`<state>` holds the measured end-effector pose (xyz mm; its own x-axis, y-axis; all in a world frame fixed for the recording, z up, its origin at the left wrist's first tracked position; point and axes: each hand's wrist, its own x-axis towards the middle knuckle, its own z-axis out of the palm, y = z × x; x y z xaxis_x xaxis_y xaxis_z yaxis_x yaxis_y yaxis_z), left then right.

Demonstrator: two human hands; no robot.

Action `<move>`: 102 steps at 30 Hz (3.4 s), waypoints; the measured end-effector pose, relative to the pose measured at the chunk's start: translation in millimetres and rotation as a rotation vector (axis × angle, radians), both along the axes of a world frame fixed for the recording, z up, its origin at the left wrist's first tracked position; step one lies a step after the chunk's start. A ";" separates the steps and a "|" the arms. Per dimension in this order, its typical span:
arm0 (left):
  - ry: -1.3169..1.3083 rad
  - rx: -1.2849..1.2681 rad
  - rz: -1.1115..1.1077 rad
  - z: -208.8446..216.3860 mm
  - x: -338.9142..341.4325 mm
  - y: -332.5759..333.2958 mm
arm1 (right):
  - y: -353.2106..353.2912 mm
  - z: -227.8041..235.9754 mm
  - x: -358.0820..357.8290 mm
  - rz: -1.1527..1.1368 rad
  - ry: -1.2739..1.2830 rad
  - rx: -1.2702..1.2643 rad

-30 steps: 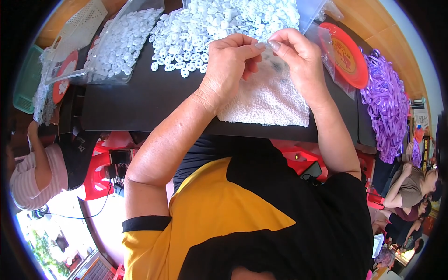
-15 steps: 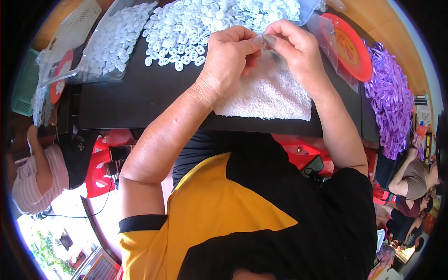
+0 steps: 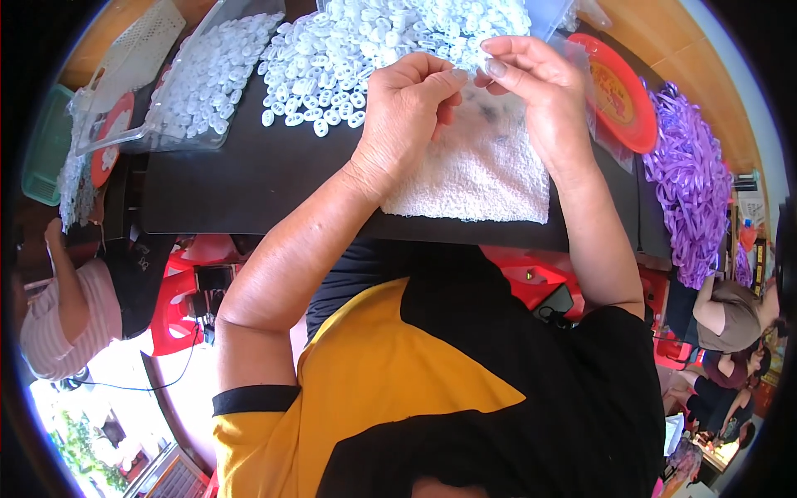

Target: Inspecting and sorting small white plastic components on a table in a workshop.

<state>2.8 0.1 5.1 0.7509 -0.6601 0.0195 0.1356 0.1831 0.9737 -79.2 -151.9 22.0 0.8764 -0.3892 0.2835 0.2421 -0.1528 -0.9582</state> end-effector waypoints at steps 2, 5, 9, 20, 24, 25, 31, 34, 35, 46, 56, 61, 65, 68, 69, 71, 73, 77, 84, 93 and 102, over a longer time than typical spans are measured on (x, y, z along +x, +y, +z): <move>-0.071 -0.001 0.018 0.0 -1.2 -0.2 | 0.2 0.5 -1.0 0.000 -0.004 -0.006; -0.131 0.010 0.037 -0.8 -1.6 -0.1 | 2.8 1.8 -2.0 0.000 -0.002 -0.032; -0.138 0.017 0.037 -0.4 -1.5 0.1 | 4.6 1.6 -1.6 0.009 -0.017 -0.022; -0.247 0.039 0.030 -2.3 -1.8 0.0 | 8.8 1.2 -1.4 0.011 0.000 -0.052; -0.240 0.033 0.039 -0.3 -3.1 -0.4 | 6.9 3.4 -3.5 0.020 0.046 -0.081; -0.250 0.033 0.045 -0.6 -3.2 -1.0 | 6.2 3.2 -4.0 0.019 0.046 -0.081; -0.321 0.064 0.056 -1.3 -3.6 -1.6 | 4.3 3.4 -6.6 0.007 0.061 -0.150; -0.347 0.083 0.052 -2.6 -3.3 -1.6 | 5.5 4.4 -8.0 0.002 0.086 -0.162; -0.350 0.080 0.050 -3.0 -3.2 -1.6 | 7.2 5.5 -8.4 0.000 0.100 -0.162; -0.311 0.068 0.044 -3.4 -3.3 1.1 | 13.4 1.2 -6.5 0.071 0.098 -0.098; -0.205 0.099 0.042 0.1 -1.6 0.6 | 16.2 4.1 -7.3 0.029 0.116 -0.132; -0.185 0.101 0.045 0.4 -1.5 -0.6 | 13.3 5.5 -7.1 0.002 0.142 -0.171; -0.189 0.123 0.049 3.2 -1.6 0.0 | 9.3 4.2 -7.7 0.001 0.141 -0.206; -0.192 0.109 0.031 0.5 0.2 0.3 | 9.7 4.4 -7.1 0.004 0.147 -0.211; -0.192 0.109 0.030 0.1 -0.1 0.0 | 9.9 4.5 -7.0 0.000 0.152 -0.203; -0.207 0.091 0.022 -0.4 -1.1 -0.7 | 9.2 4.0 -6.7 -0.005 0.147 -0.208; -0.198 0.090 0.016 -0.9 -0.7 -0.6 | 10.0 2.6 -6.6 -0.007 0.140 -0.211; -0.179 0.052 0.014 -2.2 -2.4 0.6 | 17.2 0.9 -7.2 0.008 0.098 -0.251; -0.089 0.045 -0.035 7.2 -0.2 2.0 | 15.8 7.8 -8.3 0.035 0.145 -0.117; -0.153 0.076 -0.094 3.8 1.6 3.0 | 8.3 12.8 -11.6 0.128 0.188 -0.268; -0.161 0.094 -0.102 2.9 0.5 1.2 | 3.2 16.4 -12.2 0.127 0.254 -0.273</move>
<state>3.3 1.4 8.0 0.6719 -0.7374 0.0687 -0.0098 0.0839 0.9964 -91.4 -148.7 38.3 0.9684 -0.2132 0.1295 0.0360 -0.3941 -0.9183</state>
